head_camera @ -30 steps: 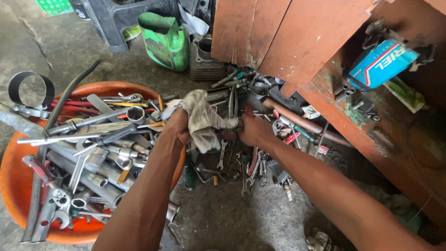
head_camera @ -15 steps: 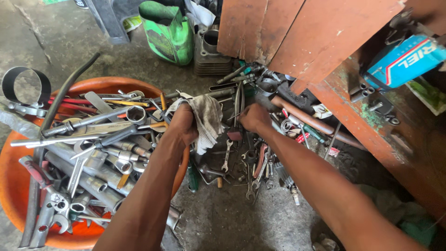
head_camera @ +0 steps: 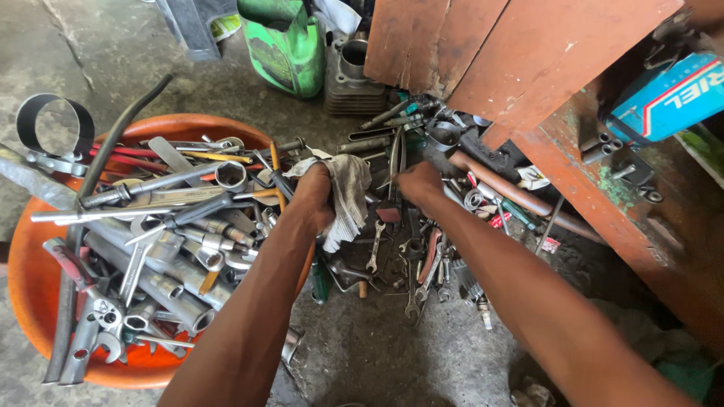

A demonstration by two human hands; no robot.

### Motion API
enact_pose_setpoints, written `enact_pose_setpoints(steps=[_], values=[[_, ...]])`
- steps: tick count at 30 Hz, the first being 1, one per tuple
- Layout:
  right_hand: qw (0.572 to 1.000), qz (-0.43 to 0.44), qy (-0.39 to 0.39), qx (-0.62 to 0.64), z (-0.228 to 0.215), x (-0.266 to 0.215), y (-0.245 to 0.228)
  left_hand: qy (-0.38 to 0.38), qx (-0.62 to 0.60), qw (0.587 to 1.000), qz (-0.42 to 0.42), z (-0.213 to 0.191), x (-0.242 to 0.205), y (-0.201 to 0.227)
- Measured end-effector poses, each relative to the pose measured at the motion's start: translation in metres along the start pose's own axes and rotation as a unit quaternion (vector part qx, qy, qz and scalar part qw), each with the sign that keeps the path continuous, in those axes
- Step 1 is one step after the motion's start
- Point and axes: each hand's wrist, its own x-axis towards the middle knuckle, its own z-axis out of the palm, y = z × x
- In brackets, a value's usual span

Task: The person wipes various metal tools, including wrenches and sockets, with a cloth. They pick up items from a pile on the floor and an orange basin, wipe them, and place them back into the basin or on the floor.

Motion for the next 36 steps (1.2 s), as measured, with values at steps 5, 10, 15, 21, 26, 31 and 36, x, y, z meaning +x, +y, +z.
enact_pose_setpoints(steps=[5, 10, 15, 21, 26, 31, 36], values=[[0.975, 0.060, -0.023, 0.213, -0.042, -0.025, 0.001, 0.033, -0.039, 0.999, 0.017, 0.021, -0.011, -0.007], [0.922, 0.053, -0.022, 0.384, -0.075, -0.066, 0.001, 0.068, 0.079, 0.994, -0.019, 0.055, -0.025, -0.039], [0.933, 0.011, -0.036, 0.358, -0.064, -0.107, 0.005, 0.025, 0.147, 0.989, 0.022, 0.082, -0.001, -0.098], [0.975, -0.093, 0.000, 0.203, -0.073, -0.108, 0.028, 0.083, 0.161, 0.979, 0.096, 0.085, 0.005, -0.113], [0.972, -0.177, 0.107, 0.111, -0.061, -0.110, 0.025, 0.084, 0.072, 0.993, 0.051, 0.083, 0.025, -0.101], [0.966, -0.229, 0.103, 0.060, -0.072, -0.109, 0.035, -0.076, -0.028, 0.996, 0.024, 0.073, 0.009, -0.087], [0.972, -0.206, 0.101, 0.058, -0.094, -0.102, 0.051, -0.139, -0.047, 0.988, -0.047, 0.080, -0.017, -0.075]])
